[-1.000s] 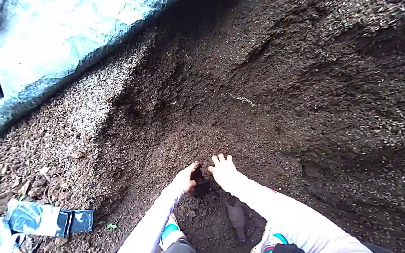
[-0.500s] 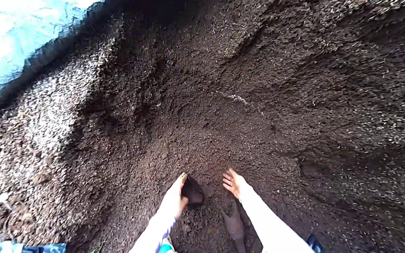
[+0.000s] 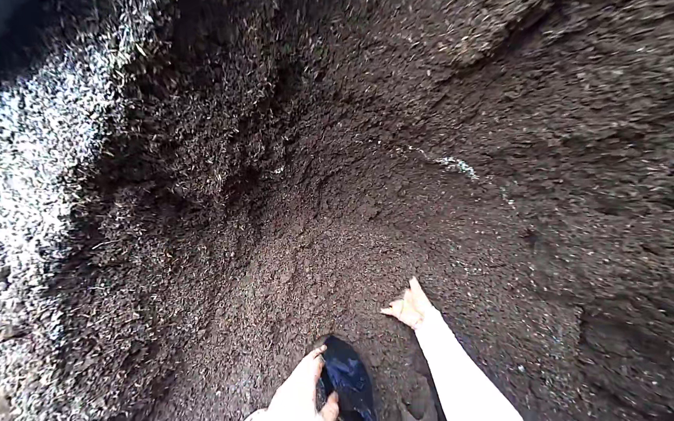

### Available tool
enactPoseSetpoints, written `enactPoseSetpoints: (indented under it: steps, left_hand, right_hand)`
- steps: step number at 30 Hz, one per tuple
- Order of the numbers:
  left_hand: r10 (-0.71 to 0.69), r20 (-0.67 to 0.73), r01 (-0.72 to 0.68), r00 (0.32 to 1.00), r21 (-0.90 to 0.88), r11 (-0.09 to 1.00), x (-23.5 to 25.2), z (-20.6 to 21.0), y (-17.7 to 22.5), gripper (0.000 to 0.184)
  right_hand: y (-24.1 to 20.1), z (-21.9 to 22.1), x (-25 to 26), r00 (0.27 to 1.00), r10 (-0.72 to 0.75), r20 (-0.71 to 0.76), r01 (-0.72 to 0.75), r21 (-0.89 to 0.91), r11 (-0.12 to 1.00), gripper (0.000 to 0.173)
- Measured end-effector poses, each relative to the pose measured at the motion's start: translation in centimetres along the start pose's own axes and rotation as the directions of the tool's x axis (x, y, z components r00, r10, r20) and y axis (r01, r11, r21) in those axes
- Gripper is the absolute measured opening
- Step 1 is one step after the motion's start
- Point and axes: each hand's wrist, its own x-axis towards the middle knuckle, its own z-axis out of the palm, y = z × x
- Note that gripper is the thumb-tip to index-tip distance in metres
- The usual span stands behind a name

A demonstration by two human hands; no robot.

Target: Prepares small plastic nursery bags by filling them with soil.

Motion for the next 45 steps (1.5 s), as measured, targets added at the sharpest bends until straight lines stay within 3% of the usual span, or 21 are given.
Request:
enactPoseSetpoints:
  steps: [4, 8, 11, 14, 17, 19, 21, 24, 26, 28, 31, 33, 35, 37, 38, 40, 43, 44, 45]
  left_hand:
    - [0.067, -0.102, -0.068, 0.993, -0.009, 0.998, -0.1, 0.9, 0.4, 0.052]
    - [0.132, 0.001, -0.132, 0.991, -0.075, 0.988, 0.1, 0.5, 2.0, 0.059]
    - [0.099, 0.096, -0.088, 0.99, -0.121, 0.989, 1.0, 0.0, 3.1, 0.068]
    - [-0.041, 0.137, 0.07, 0.99, -0.213, 0.974, 2.1, -1.7, 3.8, 0.072]
    - [-0.122, 0.128, 0.162, 0.984, -0.381, 0.91, 3.0, -2.9, 3.1, 0.073]
    - [-0.107, 0.129, 0.151, 0.986, -0.401, 0.903, 3.5, -3.3, 3.1, 0.072]
    - [-0.087, 0.151, 0.138, 0.985, -0.371, 0.918, 4.1, -3.2, 3.7, 0.072]
    - [-0.089, 0.191, 0.136, 0.978, -0.25, 0.959, 4.5, -2.8, 5.3, 0.071]
    - [-0.083, 0.168, 0.118, 0.982, -0.212, 0.97, 4.3, -2.4, 5.7, 0.065]
    - [-0.086, 0.129, 0.111, 0.988, -0.198, 0.974, 3.7, -1.8, 5.5, 0.058]
    - [-0.098, 0.07, 0.11, 0.993, -0.188, 0.976, 2.2, -1.1, 5.1, 0.069]
    - [-0.075, 0.025, 0.078, 0.997, -0.17, 0.982, 1.3, -0.7, 4.5, 0.08]
    - [-0.019, 0.004, 0.019, 1.0, -0.123, 0.992, 0.6, -0.6, 4.0, 0.083]
    - [0.03, -0.018, -0.031, 0.999, -0.091, 0.995, 0.4, -0.4, 3.4, 0.08]
    - [0.038, -0.027, -0.04, 0.999, -0.085, 0.996, 0.4, -0.4, 3.1, 0.079]
    - [0.021, -0.022, -0.023, 1.0, -0.084, 0.996, 0.3, -0.3, 3.0, 0.079]
    - [-0.042, -0.03, 0.039, 0.999, -0.088, 0.995, -1.5, -0.3, 3.3, 0.078]
    - [-0.063, -0.045, 0.058, 0.997, -0.111, 0.992, -2.3, -0.9, 3.5, 0.078]
    - [-0.071, -0.073, 0.059, 0.995, -0.151, 0.987, -3.1, -1.5, 3.6, 0.076]
  right_hand:
    - [-0.5, 2.5, -0.2, 0.989, 0.063, 0.135, -0.055, -0.064, 0.996, 0.079]
    - [0.1, 6.7, -1.2, 0.994, 0.026, 0.103, -0.038, 0.119, 0.992, 0.075]
    - [0.9, 10.1, -1.3, 0.999, 0.024, 0.024, -0.03, 0.297, 0.954, 0.07]
    - [1.5, 8.7, -0.6, 0.989, 0.009, 0.146, -0.06, 0.344, 0.937, 0.063]
    - [1.0, 6.9, -2.9, 0.997, -0.016, 0.078, -0.009, 0.316, 0.949, 0.062]
    - [0.1, 5.8, -4.9, 0.998, -0.045, 0.042, 0.03, 0.308, 0.951, 0.065]
    - [-0.8, 5.0, -7.6, 0.991, -0.066, 0.116, 0.03, 0.29, 0.956, 0.069]
    - [-1.2, 4.7, -12.2, 0.913, -0.147, 0.379, 0.028, 0.303, 0.953, 0.071]
    - [-0.5, 5.2, -15.7, 0.897, -0.145, 0.417, 0.03, 0.27, 0.962, 0.067]
    - [0.9, 5.9, -18.4, 0.926, -0.135, 0.354, 0.083, 0.158, 0.984, 0.057]
    - [3.0, 5.9, -20.0, 0.932, -0.201, 0.302, 0.247, -0.123, 0.961, 0.043]
    - [3.6, 5.5, -21.0, 0.895, -0.248, 0.37, 0.374, -0.321, 0.87, 0.044]
    - [3.1, 5.5, -22.2, 0.892, -0.25, 0.376, 0.434, -0.562, 0.704, 0.051]
    - [2.8, 5.2, -22.2, 0.863, -0.37, 0.344, 0.467, -0.822, 0.326, 0.058]
    - [2.8, 5.0, -21.8, 0.861, -0.399, 0.315, 0.39, -0.913, 0.121, 0.065]
    - [2.9, 4.7, -20.5, 0.932, -0.268, 0.246, 0.21, -0.965, -0.158, 0.066]
    - [3.2, 5.2, -20.6, 0.955, -0.059, 0.292, 0.26, -0.914, -0.31, 0.041]
    - [2.7, 5.4, -20.9, 0.931, -0.061, 0.361, 0.332, -0.902, -0.277, 0.039]
    - [2.3, 5.1, -20.8, 0.896, -0.08, 0.437, 0.42, -0.892, -0.165, 0.039]
